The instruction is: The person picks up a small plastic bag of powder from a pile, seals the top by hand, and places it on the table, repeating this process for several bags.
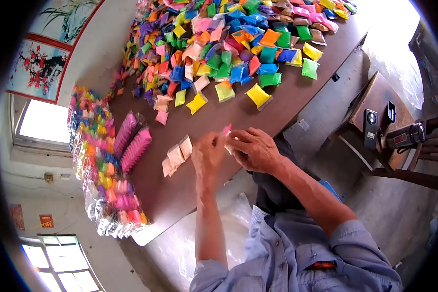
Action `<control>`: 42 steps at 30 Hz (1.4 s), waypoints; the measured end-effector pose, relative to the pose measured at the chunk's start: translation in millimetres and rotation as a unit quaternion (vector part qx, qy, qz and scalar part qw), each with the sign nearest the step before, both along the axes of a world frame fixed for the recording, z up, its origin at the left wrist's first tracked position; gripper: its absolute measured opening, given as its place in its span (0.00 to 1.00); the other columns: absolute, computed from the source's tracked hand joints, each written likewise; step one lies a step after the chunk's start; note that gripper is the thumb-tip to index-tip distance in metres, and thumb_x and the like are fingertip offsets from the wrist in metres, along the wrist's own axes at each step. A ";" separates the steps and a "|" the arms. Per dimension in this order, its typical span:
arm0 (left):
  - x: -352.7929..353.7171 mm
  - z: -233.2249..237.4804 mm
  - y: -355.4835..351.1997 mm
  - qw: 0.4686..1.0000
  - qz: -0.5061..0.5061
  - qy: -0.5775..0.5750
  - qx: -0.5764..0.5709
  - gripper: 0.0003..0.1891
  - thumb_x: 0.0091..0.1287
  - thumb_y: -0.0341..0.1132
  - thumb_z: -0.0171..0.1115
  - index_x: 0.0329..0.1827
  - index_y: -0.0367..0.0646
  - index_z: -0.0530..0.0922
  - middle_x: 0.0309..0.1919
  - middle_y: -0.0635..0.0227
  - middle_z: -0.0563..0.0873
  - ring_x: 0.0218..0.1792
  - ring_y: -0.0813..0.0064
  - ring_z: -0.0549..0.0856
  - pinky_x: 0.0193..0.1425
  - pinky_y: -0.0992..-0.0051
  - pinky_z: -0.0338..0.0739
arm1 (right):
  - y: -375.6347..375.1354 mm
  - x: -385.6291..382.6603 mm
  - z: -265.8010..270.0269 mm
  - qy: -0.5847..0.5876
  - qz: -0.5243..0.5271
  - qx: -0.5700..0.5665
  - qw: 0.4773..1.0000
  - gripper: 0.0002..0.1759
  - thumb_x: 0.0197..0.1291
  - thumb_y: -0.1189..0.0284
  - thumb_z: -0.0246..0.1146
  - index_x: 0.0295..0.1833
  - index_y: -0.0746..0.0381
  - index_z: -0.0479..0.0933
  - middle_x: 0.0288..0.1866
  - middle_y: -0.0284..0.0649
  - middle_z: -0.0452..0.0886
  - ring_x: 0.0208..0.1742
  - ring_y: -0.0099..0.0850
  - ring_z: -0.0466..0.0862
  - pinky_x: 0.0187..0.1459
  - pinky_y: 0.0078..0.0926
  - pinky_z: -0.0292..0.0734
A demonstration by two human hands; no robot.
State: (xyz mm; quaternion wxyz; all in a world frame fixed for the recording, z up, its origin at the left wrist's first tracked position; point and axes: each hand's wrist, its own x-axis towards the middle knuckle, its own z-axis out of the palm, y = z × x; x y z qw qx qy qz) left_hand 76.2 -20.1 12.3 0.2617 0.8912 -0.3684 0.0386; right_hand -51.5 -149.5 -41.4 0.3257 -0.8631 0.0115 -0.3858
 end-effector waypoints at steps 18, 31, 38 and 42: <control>-6.8 8.0 15.6 0.989 0.058 0.101 -0.089 0.07 0.70 0.30 0.71 0.44 0.36 0.88 0.29 0.59 0.90 0.27 0.72 0.86 0.35 0.70 0.80 | -0.2 3.5 -3.3 -0.015 0.002 -0.014 1.000 0.13 0.62 0.70 0.74 0.52 0.53 0.85 0.51 0.33 0.85 0.47 0.34 0.84 0.50 0.32 0.79; -7.4 -17.6 32.0 0.992 0.084 0.034 -0.084 0.06 0.72 0.33 0.69 0.39 0.39 0.88 0.29 0.58 0.90 0.28 0.62 0.89 0.36 0.66 0.82 | 0.1 2.5 1.0 0.002 -0.004 -0.018 1.000 0.13 0.58 0.73 0.75 0.47 0.48 0.84 0.49 0.30 0.84 0.47 0.33 0.83 0.50 0.31 0.79; -37.7 -34.2 36.4 0.991 0.033 -0.023 -0.127 0.06 0.73 0.32 0.70 0.42 0.37 0.86 0.28 0.58 0.88 0.26 0.64 0.86 0.35 0.66 0.80 | 0.5 2.0 1.3 0.016 0.004 -0.013 1.000 0.14 0.58 0.72 0.75 0.49 0.49 0.85 0.50 0.30 0.84 0.48 0.33 0.84 0.52 0.31 0.79; -27.6 -30.1 40.9 0.993 0.088 -0.014 -0.071 0.07 0.73 0.32 0.70 0.42 0.37 0.86 0.29 0.57 0.88 0.27 0.64 0.87 0.35 0.66 0.80 | 3.4 1.7 0.2 0.018 -0.014 -0.022 0.999 0.15 0.58 0.71 0.76 0.51 0.49 0.86 0.51 0.29 0.85 0.48 0.33 0.84 0.52 0.31 0.79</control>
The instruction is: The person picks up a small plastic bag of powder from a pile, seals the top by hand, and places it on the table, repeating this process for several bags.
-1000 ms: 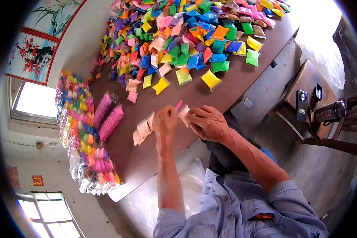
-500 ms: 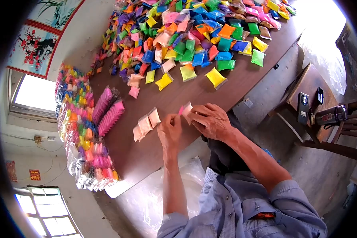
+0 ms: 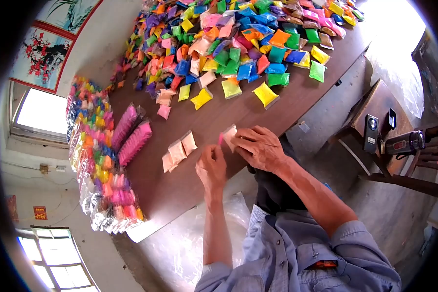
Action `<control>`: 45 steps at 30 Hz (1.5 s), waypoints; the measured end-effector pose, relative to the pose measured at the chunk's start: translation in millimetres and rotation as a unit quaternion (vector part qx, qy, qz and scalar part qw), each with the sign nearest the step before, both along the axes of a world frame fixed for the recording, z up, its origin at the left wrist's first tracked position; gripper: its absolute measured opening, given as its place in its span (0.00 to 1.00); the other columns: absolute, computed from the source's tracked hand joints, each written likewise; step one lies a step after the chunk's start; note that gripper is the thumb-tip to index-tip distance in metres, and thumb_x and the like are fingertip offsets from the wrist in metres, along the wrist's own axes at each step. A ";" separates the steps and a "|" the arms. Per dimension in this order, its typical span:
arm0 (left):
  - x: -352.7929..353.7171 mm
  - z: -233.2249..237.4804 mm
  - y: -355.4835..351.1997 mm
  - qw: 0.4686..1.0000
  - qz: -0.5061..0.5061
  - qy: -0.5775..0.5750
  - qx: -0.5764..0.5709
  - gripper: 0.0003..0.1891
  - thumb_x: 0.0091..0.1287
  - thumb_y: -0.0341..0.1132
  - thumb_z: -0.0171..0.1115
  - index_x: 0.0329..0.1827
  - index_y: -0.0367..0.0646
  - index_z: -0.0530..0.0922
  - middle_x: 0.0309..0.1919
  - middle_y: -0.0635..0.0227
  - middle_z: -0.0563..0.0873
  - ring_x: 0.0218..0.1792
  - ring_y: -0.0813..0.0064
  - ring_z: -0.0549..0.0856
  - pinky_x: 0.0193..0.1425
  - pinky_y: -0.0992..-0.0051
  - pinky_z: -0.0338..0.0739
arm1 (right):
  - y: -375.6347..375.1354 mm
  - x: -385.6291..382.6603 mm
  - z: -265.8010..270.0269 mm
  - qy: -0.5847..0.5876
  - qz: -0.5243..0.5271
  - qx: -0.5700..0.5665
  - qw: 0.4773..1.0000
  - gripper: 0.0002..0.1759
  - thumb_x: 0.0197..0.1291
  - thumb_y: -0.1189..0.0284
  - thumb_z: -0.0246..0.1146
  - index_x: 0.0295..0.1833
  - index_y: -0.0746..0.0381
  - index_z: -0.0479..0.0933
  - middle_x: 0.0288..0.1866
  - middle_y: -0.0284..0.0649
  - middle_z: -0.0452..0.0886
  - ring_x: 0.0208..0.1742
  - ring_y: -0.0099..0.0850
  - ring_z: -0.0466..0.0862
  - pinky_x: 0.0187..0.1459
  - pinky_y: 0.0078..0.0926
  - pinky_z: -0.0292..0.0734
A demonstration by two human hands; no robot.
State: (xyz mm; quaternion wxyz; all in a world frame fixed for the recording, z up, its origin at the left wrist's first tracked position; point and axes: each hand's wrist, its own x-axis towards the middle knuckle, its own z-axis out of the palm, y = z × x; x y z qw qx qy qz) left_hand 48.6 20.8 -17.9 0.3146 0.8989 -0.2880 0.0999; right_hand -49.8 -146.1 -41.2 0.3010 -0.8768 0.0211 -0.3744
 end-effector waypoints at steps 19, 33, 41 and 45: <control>-21.0 3.5 3.5 0.994 0.028 0.054 -0.091 0.08 0.73 0.34 0.70 0.42 0.37 0.87 0.29 0.59 0.89 0.28 0.71 0.87 0.37 0.67 0.81 | 0.5 3.6 9.4 -0.007 0.002 0.032 0.999 0.11 0.60 0.74 0.71 0.48 0.54 0.83 0.60 0.37 0.85 0.58 0.41 0.85 0.59 0.38 0.82; -18.5 5.6 5.3 0.995 0.041 0.071 -0.060 0.07 0.73 0.32 0.70 0.41 0.36 0.86 0.28 0.61 0.88 0.28 0.72 0.87 0.36 0.68 0.81 | -3.3 10.8 7.1 0.066 0.001 0.006 0.998 0.10 0.63 0.70 0.70 0.51 0.54 0.85 0.53 0.38 0.85 0.51 0.39 0.82 0.55 0.35 0.82; -27.8 -11.5 3.5 0.997 0.034 -0.021 -0.069 0.06 0.74 0.32 0.69 0.41 0.37 0.86 0.27 0.61 0.87 0.25 0.73 0.84 0.34 0.69 0.80 | -2.0 10.7 6.2 0.046 -0.011 -0.004 0.999 0.07 0.60 0.72 0.72 0.45 0.55 0.87 0.50 0.36 0.84 0.50 0.39 0.82 0.53 0.34 0.81; -21.1 -3.6 10.1 0.997 0.060 0.019 -0.043 0.05 0.73 0.30 0.69 0.41 0.38 0.86 0.28 0.59 0.88 0.26 0.71 0.87 0.35 0.68 0.82 | 0.3 13.0 9.3 0.055 -0.023 0.003 0.998 0.07 0.59 0.73 0.72 0.43 0.56 0.87 0.48 0.36 0.84 0.50 0.39 0.82 0.52 0.34 0.81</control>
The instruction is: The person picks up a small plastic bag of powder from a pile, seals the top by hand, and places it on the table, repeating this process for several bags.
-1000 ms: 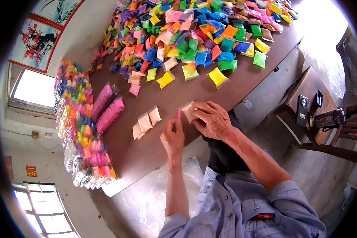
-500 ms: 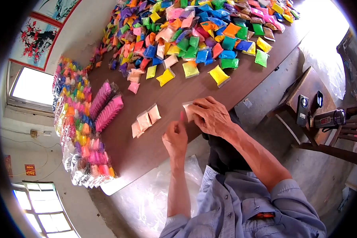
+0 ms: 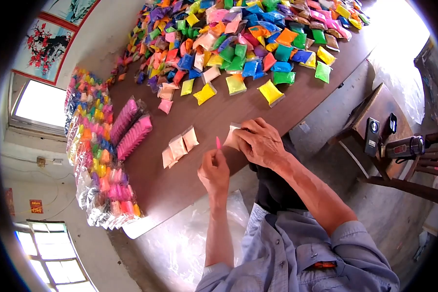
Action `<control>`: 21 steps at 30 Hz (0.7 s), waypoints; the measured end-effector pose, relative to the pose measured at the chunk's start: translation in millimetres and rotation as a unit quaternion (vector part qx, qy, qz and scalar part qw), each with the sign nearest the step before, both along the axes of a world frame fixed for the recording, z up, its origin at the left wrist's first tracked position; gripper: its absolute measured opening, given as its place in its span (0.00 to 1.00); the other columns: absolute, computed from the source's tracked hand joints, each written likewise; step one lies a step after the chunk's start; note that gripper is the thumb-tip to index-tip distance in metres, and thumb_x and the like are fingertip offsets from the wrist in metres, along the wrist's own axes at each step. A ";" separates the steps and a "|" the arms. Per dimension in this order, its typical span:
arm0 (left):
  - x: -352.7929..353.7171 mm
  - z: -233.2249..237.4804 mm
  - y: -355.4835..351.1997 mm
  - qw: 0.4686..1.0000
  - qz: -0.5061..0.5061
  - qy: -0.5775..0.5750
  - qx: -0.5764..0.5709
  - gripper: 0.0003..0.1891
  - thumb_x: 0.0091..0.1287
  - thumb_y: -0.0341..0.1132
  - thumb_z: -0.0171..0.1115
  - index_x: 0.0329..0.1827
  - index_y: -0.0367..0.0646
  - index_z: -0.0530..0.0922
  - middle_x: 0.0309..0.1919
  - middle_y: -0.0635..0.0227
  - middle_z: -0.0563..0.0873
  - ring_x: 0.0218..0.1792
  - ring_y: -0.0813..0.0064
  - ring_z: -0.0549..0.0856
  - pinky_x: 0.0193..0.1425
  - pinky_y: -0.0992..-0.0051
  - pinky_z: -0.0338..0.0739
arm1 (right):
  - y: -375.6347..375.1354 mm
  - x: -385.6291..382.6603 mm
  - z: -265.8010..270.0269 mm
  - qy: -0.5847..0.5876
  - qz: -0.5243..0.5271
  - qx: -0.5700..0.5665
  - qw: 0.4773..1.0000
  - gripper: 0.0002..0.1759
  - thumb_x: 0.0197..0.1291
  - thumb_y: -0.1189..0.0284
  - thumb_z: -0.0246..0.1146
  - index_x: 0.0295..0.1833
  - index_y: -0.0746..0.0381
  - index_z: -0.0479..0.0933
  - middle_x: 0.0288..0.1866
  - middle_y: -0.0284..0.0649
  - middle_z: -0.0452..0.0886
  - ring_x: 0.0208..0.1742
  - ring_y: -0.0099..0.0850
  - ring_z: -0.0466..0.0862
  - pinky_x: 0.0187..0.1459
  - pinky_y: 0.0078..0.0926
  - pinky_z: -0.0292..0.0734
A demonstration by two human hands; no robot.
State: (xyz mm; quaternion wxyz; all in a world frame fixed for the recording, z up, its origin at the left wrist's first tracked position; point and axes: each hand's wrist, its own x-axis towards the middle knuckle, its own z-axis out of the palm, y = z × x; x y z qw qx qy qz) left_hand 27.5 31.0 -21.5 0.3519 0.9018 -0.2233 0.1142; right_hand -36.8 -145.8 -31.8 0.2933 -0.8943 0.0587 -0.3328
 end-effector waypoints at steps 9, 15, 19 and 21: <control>-9.9 -8.8 -3.8 0.996 -0.030 -0.083 0.019 0.03 0.73 0.30 0.70 0.43 0.41 0.85 0.30 0.56 0.89 0.29 0.55 0.90 0.34 0.63 0.83 | 0.2 0.0 2.3 -0.012 -0.010 0.027 1.000 0.09 0.55 0.75 0.71 0.43 0.55 0.88 0.45 0.34 0.84 0.48 0.39 0.83 0.51 0.36 0.82; -11.4 -1.2 -1.6 0.995 -0.041 -0.091 0.020 0.02 0.73 0.30 0.70 0.42 0.42 0.84 0.30 0.56 0.89 0.29 0.54 0.90 0.34 0.62 0.83 | 4.4 1.3 1.3 -0.005 -0.024 0.027 0.999 0.09 0.56 0.75 0.71 0.44 0.54 0.89 0.45 0.34 0.84 0.49 0.39 0.83 0.51 0.36 0.82; -17.5 -15.2 -5.4 0.990 -0.066 -0.124 -0.001 0.02 0.73 0.30 0.69 0.42 0.43 0.84 0.29 0.57 0.89 0.27 0.54 0.89 0.32 0.59 0.81 | 3.8 1.8 0.0 -0.017 -0.023 0.030 0.999 0.09 0.56 0.75 0.71 0.43 0.54 0.89 0.44 0.34 0.84 0.48 0.38 0.83 0.51 0.36 0.82; -10.4 -11.9 0.9 0.993 -0.035 -0.109 0.026 0.02 0.73 0.29 0.69 0.41 0.43 0.84 0.29 0.57 0.88 0.27 0.54 0.89 0.32 0.60 0.81 | 3.6 1.5 1.2 -0.011 -0.025 0.026 0.999 0.08 0.57 0.75 0.71 0.43 0.54 0.89 0.44 0.33 0.84 0.48 0.38 0.83 0.51 0.36 0.82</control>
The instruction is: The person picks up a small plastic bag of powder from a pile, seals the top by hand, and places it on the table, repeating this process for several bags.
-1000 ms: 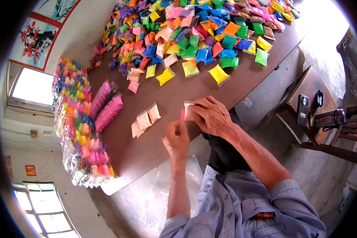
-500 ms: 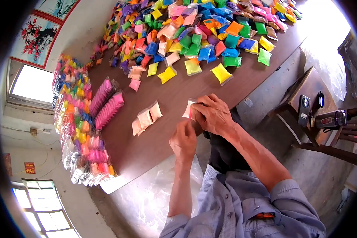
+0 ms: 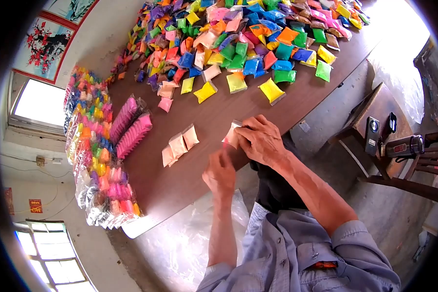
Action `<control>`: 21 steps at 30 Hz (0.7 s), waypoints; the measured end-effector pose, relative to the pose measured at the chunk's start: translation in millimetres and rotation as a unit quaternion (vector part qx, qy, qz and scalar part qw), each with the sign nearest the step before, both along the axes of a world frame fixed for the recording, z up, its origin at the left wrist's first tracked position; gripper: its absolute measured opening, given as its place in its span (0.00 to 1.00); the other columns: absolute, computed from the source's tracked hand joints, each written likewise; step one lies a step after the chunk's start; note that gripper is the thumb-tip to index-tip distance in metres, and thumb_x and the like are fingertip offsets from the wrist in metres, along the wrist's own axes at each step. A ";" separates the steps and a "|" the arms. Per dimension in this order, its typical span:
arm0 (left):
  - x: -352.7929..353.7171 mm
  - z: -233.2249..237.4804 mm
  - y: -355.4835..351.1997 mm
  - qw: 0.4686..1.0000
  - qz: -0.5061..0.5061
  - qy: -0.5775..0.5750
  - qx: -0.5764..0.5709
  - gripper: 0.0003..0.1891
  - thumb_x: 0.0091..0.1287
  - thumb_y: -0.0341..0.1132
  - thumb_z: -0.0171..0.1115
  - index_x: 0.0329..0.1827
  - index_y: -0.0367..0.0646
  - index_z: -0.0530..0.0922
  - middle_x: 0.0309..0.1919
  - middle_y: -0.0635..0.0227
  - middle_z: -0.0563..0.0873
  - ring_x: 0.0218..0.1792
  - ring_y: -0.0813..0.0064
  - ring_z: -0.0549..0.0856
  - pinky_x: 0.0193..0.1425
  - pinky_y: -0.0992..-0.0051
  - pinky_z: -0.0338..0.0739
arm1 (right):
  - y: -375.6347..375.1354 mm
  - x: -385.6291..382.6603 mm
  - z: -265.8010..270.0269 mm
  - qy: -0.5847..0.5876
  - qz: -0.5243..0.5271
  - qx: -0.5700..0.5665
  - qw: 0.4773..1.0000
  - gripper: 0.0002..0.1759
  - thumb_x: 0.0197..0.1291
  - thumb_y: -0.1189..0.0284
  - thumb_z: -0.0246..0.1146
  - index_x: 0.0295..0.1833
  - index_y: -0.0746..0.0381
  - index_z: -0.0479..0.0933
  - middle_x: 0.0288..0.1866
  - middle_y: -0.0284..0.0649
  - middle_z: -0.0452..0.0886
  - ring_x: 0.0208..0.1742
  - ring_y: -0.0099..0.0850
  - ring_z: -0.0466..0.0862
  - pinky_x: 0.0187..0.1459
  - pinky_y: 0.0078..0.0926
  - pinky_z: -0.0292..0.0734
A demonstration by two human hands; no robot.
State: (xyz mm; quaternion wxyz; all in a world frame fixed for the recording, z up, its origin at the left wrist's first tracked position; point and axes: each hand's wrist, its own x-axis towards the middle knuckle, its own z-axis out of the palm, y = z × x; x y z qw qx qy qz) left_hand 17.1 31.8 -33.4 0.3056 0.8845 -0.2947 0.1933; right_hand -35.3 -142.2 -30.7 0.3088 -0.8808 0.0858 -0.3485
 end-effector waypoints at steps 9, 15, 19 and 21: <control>-7.9 -0.8 -0.8 0.996 -0.079 -0.028 0.002 0.02 0.72 0.28 0.70 0.42 0.43 0.84 0.27 0.57 0.87 0.25 0.56 0.87 0.31 0.63 0.80 | 0.3 0.4 2.3 0.005 0.006 0.008 1.000 0.08 0.56 0.75 0.71 0.42 0.54 0.89 0.42 0.33 0.84 0.47 0.38 0.83 0.50 0.35 0.82; 4.0 0.9 10.8 1.000 0.004 0.009 0.022 0.03 0.73 0.30 0.70 0.44 0.43 0.85 0.28 0.58 0.87 0.26 0.60 0.88 0.32 0.65 0.81 | 0.3 2.3 1.4 0.006 -0.008 0.005 1.000 0.08 0.57 0.74 0.73 0.42 0.54 0.90 0.43 0.33 0.85 0.47 0.39 0.84 0.50 0.35 0.83; 2.0 4.3 12.3 0.997 0.025 0.059 -0.047 0.03 0.72 0.30 0.70 0.42 0.43 0.84 0.27 0.57 0.87 0.26 0.57 0.88 0.32 0.63 0.82 | 1.2 1.9 -1.2 -0.003 -0.018 0.004 1.000 0.07 0.57 0.73 0.74 0.42 0.55 0.89 0.43 0.33 0.85 0.47 0.39 0.84 0.51 0.35 0.83; 0.5 4.6 10.3 0.997 0.027 0.051 -0.051 0.03 0.72 0.30 0.70 0.42 0.43 0.84 0.27 0.58 0.87 0.25 0.59 0.88 0.32 0.64 0.81 | 2.0 2.3 -2.0 -0.003 -0.021 0.013 1.000 0.06 0.57 0.73 0.74 0.41 0.56 0.88 0.45 0.33 0.86 0.48 0.39 0.85 0.51 0.35 0.83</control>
